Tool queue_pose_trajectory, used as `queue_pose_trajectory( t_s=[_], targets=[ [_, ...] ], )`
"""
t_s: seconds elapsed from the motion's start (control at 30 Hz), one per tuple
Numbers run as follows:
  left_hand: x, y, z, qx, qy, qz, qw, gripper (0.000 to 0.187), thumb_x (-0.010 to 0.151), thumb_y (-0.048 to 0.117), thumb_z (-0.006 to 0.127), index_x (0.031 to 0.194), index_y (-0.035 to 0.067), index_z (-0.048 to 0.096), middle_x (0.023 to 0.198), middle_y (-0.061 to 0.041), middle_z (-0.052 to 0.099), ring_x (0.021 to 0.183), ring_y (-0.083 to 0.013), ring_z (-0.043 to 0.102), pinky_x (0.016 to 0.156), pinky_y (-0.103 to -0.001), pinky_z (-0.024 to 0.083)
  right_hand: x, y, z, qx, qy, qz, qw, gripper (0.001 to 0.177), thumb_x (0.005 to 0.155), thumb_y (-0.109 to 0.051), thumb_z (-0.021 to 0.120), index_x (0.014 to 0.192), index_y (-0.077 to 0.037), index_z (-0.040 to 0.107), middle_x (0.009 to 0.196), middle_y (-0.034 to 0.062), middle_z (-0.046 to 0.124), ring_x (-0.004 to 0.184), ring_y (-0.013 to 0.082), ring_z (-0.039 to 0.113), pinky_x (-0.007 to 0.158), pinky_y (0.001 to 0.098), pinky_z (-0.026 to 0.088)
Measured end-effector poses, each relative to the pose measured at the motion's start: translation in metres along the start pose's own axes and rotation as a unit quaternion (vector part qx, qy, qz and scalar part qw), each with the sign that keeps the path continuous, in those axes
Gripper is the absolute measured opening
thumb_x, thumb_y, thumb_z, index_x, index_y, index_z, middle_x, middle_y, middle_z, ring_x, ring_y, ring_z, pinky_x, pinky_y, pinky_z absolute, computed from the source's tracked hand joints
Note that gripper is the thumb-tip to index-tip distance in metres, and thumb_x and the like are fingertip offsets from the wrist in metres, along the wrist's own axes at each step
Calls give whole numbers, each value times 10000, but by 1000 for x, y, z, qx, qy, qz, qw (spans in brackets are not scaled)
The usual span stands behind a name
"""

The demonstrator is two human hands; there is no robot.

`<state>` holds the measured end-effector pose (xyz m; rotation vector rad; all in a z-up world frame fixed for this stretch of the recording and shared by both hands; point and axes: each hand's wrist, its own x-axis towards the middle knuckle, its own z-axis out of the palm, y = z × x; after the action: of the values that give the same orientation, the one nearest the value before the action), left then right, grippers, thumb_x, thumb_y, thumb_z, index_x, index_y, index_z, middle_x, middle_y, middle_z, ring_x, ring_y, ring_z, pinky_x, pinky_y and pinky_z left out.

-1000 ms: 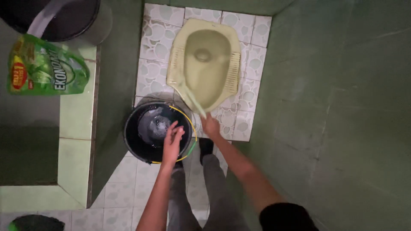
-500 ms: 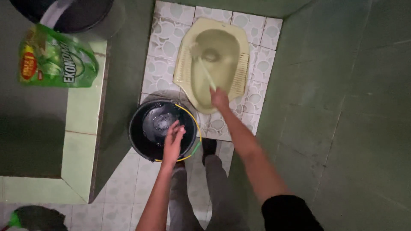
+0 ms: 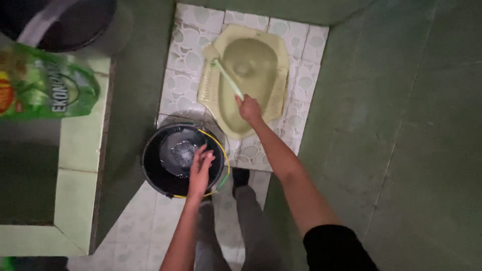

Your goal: Scrubbing and cleaning a squat toilet and bathroom walls using a brush.

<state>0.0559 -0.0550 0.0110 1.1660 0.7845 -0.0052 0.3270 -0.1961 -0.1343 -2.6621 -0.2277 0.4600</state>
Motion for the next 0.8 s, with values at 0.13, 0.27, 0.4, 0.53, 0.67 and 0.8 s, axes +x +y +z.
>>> queue_pose_trajectory(
  t_s=[0.13,0.27,0.4,0.53,0.67,0.8],
  targets=[
    [7,-13,-7,6,-21,-3,1000,513,1033,301,589,1484,73,497,1279,-94,688,1100,-167,664,937,-309,500,-85,41,19,-29,-48,-64,996,508,1002,-517,560,1095,-23,639,861,278,695,815,485,693,685,601,529],
    [14,-1,-2,4,-11,-12,1000,514,1033,303,583,1485,77,488,1305,-104,681,1107,-174,659,946,-323,502,-67,67,17,-79,-22,-96,992,551,1007,-515,537,1178,4,613,813,270,678,716,461,688,585,577,532],
    [19,17,10,14,-7,-13,1000,512,1032,301,584,1482,75,494,1318,-102,678,1121,-173,657,957,-328,503,46,20,-39,-42,45,-44,997,549,1054,-539,503,988,-24,680,803,248,696,770,462,686,646,569,535],
    [20,12,20,12,-22,-7,1000,504,1040,304,582,1481,70,508,1293,-97,684,1111,-177,664,953,-329,510,2,50,12,-74,3,-90,993,573,1080,-544,448,1070,-9,654,836,256,704,814,460,689,744,572,540],
    [38,15,32,2,-21,-9,1000,505,1035,297,577,1480,70,504,1263,-92,683,1120,-175,658,945,-317,503,8,46,-11,-84,-4,-108,991,605,1005,-548,504,1178,23,601,808,281,695,770,467,697,693,594,544],
    [36,17,39,7,-22,-25,999,489,1039,288,574,1469,65,508,1258,-92,675,1131,-173,656,977,-310,503,106,74,-44,-42,75,-36,996,446,1022,-464,514,1022,-38,643,876,241,714,847,470,694,726,588,544]
  ],
)
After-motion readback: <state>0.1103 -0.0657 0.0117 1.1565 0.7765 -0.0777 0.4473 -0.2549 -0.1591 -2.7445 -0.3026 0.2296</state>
